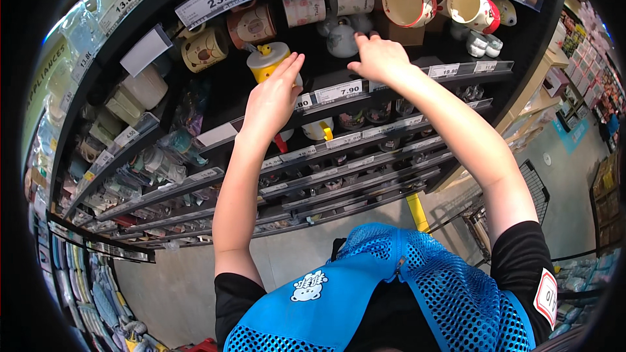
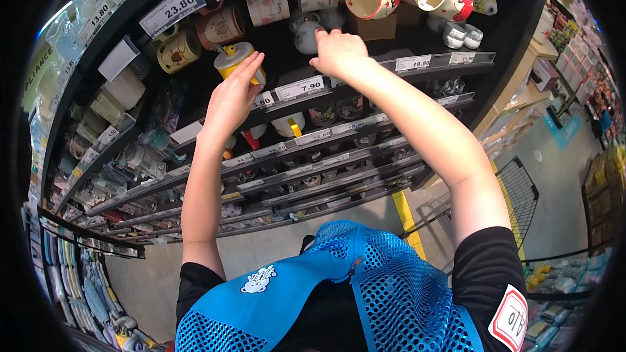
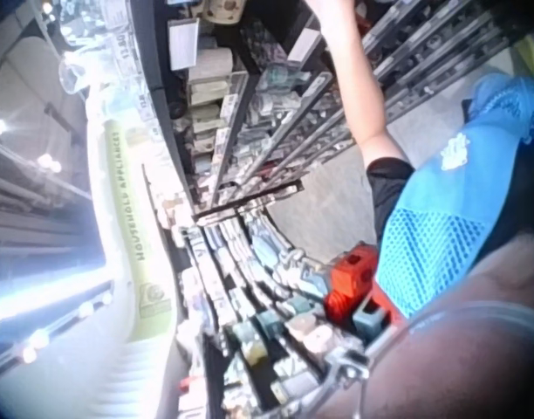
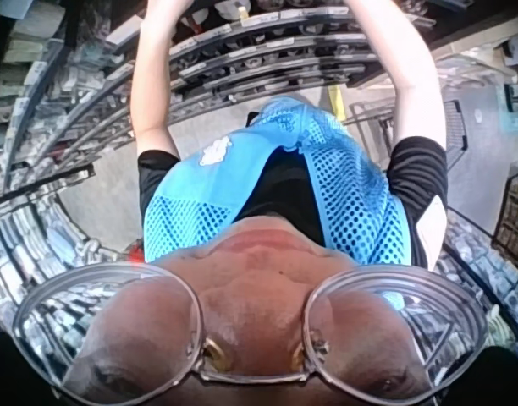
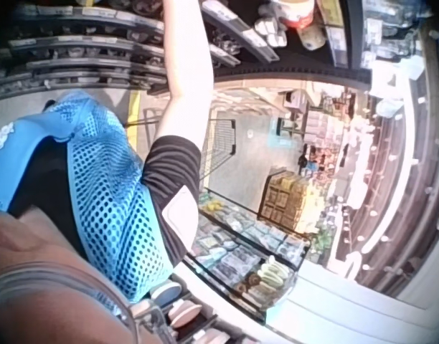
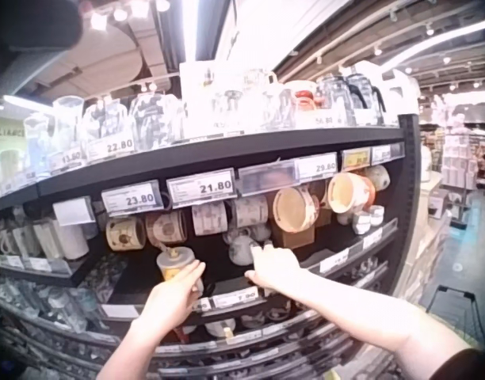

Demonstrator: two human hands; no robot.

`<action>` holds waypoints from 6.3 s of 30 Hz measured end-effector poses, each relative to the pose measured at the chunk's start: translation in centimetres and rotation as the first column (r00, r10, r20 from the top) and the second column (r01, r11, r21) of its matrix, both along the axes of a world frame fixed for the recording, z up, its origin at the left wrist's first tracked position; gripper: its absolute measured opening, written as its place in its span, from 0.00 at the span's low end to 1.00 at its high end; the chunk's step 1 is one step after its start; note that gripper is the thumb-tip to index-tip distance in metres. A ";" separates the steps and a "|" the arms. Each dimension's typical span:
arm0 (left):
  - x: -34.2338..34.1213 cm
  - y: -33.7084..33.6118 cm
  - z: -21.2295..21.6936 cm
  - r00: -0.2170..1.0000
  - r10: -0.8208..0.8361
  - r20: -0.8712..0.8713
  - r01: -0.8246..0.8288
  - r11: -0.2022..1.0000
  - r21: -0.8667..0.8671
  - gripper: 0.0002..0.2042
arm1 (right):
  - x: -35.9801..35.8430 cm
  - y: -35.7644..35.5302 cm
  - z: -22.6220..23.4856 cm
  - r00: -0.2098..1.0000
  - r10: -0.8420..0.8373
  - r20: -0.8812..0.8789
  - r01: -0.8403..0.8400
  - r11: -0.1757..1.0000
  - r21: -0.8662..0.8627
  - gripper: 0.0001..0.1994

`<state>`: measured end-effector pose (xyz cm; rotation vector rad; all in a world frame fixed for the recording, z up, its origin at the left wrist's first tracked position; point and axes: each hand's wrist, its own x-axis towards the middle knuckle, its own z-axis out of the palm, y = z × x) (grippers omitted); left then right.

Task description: The person organizes and restacks mugs, teapots, and kitchenware on store shelves by hand.

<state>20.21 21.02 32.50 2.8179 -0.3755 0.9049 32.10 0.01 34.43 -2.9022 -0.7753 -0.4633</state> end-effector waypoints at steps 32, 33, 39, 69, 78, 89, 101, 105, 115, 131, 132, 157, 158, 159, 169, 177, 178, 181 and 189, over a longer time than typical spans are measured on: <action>-1.3 -25.8 -11.8 0.605 -0.793 -0.070 0.725 0.586 -0.363 0.13 | -10.2 -33.9 -6.8 0.965 -0.066 0.256 -0.103 0.798 0.594 0.15; -1.2 -27.8 -13.6 0.560 -0.802 -0.209 0.714 0.594 -0.370 0.11 | -10.9 -38.1 -8.3 0.971 -0.180 0.156 0.026 0.730 0.683 0.14; -1.3 -40.3 -23.8 0.279 -0.832 -0.479 0.685 0.522 -0.507 0.11 | -13.3 -67.4 -26.3 0.767 -0.584 -0.267 0.565 0.416 0.713 0.16; -13.2 -44.1 -42.2 -0.227 -0.002 -0.974 -0.235 0.971 0.053 0.21 | -8.6 -82.8 -78.8 0.411 -0.381 -0.829 0.811 0.568 0.141 0.44; -9.6 -44.0 -39.7 0.152 -0.025 -0.988 -0.346 0.935 -0.077 0.07 | -10.3 -84.0 -74.9 0.425 -0.404 -0.810 0.852 0.481 0.207 0.40; -0.2 -54.5 -24.6 0.431 -0.773 -0.466 0.015 0.522 -0.853 0.21 | -14.3 -72.7 -30.5 0.634 -0.215 -0.743 0.761 0.345 0.549 0.38; -2.6 -38.0 -8.7 0.584 -0.713 0.389 0.098 -0.414 -0.905 0.41 | -9.5 -32.5 -1.0 0.759 0.542 -0.360 -0.047 0.597 0.801 0.36; -1.9 -28.3 -6.6 0.777 -0.570 0.268 0.209 -0.168 -0.963 0.40 | -5.5 -21.5 0.6 0.737 0.590 -0.331 -0.225 0.675 0.702 0.38; 0.7 -13.0 -2.4 0.811 -0.581 -0.073 0.008 0.134 -0.991 0.41 | 0.8 -6.9 1.6 0.761 0.524 -0.382 -0.201 0.751 0.629 0.24; 9.6 -9.3 1.9 0.929 0.191 -0.317 -0.277 0.926 -0.256 0.25 | 6.6 -4.2 -0.9 0.936 0.237 -0.260 -0.067 0.846 0.529 0.38; 10.1 -9.3 2.2 0.907 0.200 -0.371 -0.298 0.927 -0.229 0.28 | 6.5 -4.3 -0.8 0.936 0.237 -0.259 -0.067 0.845 0.531 0.38; 17.0 -7.4 1.0 0.894 0.059 -0.443 -0.189 0.948 -0.256 0.15 | 12.6 -2.8 -2.5 0.859 0.031 -0.510 0.130 0.952 0.277 0.40; 17.0 -7.0 0.8 0.884 0.057 -0.463 -0.180 0.957 -0.226 0.15 | 12.8 -2.5 -2.6 0.864 0.078 -0.497 0.093 0.947 0.309 0.42; 16.9 -6.7 0.8 0.874 0.055 -0.483 -0.169 0.966 -0.197 0.14 | 12.9 -2.2 -2.6 0.865 0.082 -0.496 0.089 0.946 0.312 0.42; 13.4 -6.3 0.9 0.895 0.126 -0.428 -0.197 0.972 -0.125 0.20 | 9.8 -2.5 -1.3 0.873 0.001 -0.488 0.185 0.925 0.333 0.47; 12.8 -6.5 2.0 0.881 0.132 -0.454 -0.204 0.973 -0.112 0.22 | 7.0 -5.6 -0.7 0.937 -0.092 -0.336 0.169 0.963 0.209 0.35; 12.7 -6.4 1.9 0.880 0.124 -0.458 -0.190 0.977 -0.100 0.21 | 6.9 -5.4 -0.8 0.938 -0.092 -0.334 0.169 0.963 0.210 0.35; 12.7 -6.3 1.8 0.884 0.106 -0.455 -0.168 0.981 -0.097 0.22 | 6.9 -4.8 -1.1 0.940 -0.136 -0.312 0.209 0.954 0.214 0.31; 11.9 -6.9 1.3 0.921 0.085 -0.379 -0.151 0.977 -0.148 0.23 | 7.9 -3.2 -1.2 0.918 -0.244 -0.313 0.337 0.896 0.289 0.34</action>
